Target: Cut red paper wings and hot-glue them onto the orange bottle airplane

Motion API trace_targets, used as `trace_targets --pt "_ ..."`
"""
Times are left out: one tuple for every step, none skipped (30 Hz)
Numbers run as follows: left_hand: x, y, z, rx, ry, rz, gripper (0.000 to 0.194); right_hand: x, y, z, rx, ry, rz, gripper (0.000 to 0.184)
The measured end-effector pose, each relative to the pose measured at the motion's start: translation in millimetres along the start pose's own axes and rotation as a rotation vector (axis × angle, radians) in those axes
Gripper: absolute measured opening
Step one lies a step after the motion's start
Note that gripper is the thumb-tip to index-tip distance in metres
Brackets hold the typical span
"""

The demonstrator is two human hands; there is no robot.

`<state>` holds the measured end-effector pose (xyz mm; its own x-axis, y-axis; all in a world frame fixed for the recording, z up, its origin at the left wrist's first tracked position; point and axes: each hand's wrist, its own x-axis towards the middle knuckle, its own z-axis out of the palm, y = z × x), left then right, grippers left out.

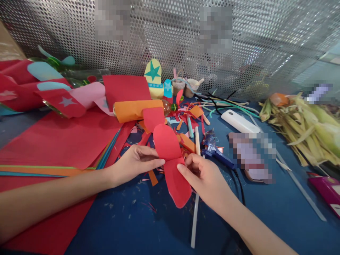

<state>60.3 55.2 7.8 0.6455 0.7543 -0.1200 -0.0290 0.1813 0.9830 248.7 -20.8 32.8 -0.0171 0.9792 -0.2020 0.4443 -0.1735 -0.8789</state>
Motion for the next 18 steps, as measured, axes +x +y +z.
trace_targets --pt "0.2 -1.0 0.0 0.006 0.004 0.000 0.010 0.2 0.0 0.1 0.002 0.001 0.002 0.028" --pt "0.5 -2.0 0.0 0.015 0.007 0.000 0.010 0.4 0.1 0.2 0.004 0.004 0.002 0.028" --pt "0.8 -2.9 -0.2 0.025 0.008 0.003 0.011 0.6 0.0 0.2 0.005 0.006 -0.001 0.028" --pt "1.1 -3.6 -0.3 0.032 0.006 0.007 0.012 0.7 0.0 0.2 0.005 0.008 -0.006 0.028" --pt "1.4 -4.1 -0.5 0.037 0.002 0.012 0.013 0.9 -0.1 0.2 0.002 0.010 -0.010 0.028" --pt "1.8 -4.4 -0.7 0.038 -0.003 0.017 0.014 1.1 -0.2 0.1 -0.002 0.011 -0.014 0.029" --pt "2.1 -4.6 -0.8 0.037 -0.006 0.022 0.014 1.3 -0.2 0.0 -0.008 0.011 -0.018 0.029" --pt "2.5 -4.7 -0.9 0.036 -0.004 0.028 0.015 1.6 -0.2 -0.1 -0.013 0.011 -0.018 0.029" --pt "2.8 -4.7 -1.0 0.039 -0.002 0.031 0.015 1.9 -0.1 -0.1 -0.016 0.010 -0.015 0.030" --pt "3.0 -4.7 -1.1 0.044 0.001 0.033 0.015 2.3 -0.1 -0.1 -0.015 0.008 -0.009 0.030" --pt "3.2 -4.8 -1.2 0.049 0.005 0.034 0.014 2.7 -0.2 0.0 -0.013 0.005 -0.004 0.030" --pt "3.3 -4.9 -1.2 0.054 0.008 0.033 0.014 3.1 -0.3 0.1 -0.009 0.002 0.001 0.030" --pt "3.2 -5.0 -1.3 0.057 0.010 0.030 0.014 3.3 -0.4 0.3 -0.005 -0.001 0.005 0.031" --pt "3.1 -5.0 -1.4 0.059 0.011 0.026 0.013 3.5 -0.6 0.4 0.000 -0.003 0.007 0.031" --pt "2.9 -5.0 -1.4 0.059 0.013 0.022 0.013 3.6 -0.8 0.4 0.006 -0.005 0.007 0.031" --pt "2.8 -5.0 -1.3 0.060 0.017 0.022 0.013 3.7 -0.9 0.4 0.011 -0.009 0.008 0.031" --pt "2.6 -4.8 -1.2 0.061 0.019 0.023 0.012 3.7 -0.8 0.2 0.018 -0.014 0.014 0.031" --pt "2.6 -4.5 -1.1 0.062 0.020 0.024 0.011 3.9 -0.7 -0.1 0.026 -0.019 0.023 0.031"
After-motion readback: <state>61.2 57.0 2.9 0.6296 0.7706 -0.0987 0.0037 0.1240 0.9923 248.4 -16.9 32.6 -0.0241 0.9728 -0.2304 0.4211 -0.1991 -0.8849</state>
